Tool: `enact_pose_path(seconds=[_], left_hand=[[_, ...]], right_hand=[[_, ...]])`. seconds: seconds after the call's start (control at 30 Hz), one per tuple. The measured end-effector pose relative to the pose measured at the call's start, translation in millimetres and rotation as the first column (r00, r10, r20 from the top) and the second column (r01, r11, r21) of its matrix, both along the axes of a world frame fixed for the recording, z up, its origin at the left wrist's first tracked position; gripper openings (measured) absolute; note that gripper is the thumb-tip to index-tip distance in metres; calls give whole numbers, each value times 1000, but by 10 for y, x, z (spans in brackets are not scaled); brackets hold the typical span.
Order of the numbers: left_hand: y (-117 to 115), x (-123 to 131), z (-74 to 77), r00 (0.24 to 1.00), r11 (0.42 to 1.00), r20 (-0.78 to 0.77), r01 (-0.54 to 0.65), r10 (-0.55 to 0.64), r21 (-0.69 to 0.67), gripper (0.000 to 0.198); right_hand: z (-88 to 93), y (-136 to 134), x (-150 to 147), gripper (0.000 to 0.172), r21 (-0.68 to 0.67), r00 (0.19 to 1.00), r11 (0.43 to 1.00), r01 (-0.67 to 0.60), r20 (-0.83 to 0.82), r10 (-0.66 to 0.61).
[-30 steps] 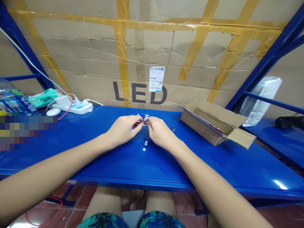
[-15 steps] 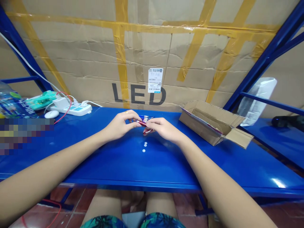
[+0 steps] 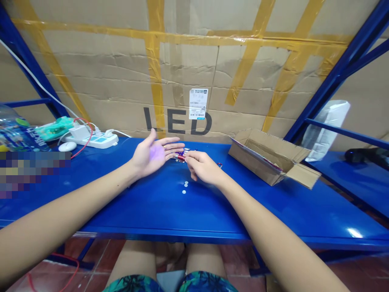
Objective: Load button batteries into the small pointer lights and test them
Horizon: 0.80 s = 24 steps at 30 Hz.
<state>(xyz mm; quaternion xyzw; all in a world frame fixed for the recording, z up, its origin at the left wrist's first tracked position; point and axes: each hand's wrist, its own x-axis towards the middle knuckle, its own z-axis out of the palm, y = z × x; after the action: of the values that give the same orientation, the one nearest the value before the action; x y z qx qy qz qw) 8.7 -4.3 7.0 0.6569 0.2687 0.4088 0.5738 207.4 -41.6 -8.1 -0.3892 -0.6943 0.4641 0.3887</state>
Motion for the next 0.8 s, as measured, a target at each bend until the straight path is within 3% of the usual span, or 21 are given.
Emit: enact_pose_path(seconds=[0.17,0.3,0.57,0.8], left_hand=[[21,-54,-12,992,994,128,25,-11,-106,81],[10,-51,-12,991,992,132,24,-8,-122,81],[21,-57,-36,970,971,237,100,-47,-218,75],[2,-36,-23,957,946,291,104,-11,-307,73]], right_hand=[[3,-25,-19,22,49,997,999,21,70,-24],[-11,-20,-23,21,72,995,997,14,94,-21],[-24,-7,-30,29,73,998,997,3,64,-8],[17,-28,-23,36,68,995,998,2,97,-9]])
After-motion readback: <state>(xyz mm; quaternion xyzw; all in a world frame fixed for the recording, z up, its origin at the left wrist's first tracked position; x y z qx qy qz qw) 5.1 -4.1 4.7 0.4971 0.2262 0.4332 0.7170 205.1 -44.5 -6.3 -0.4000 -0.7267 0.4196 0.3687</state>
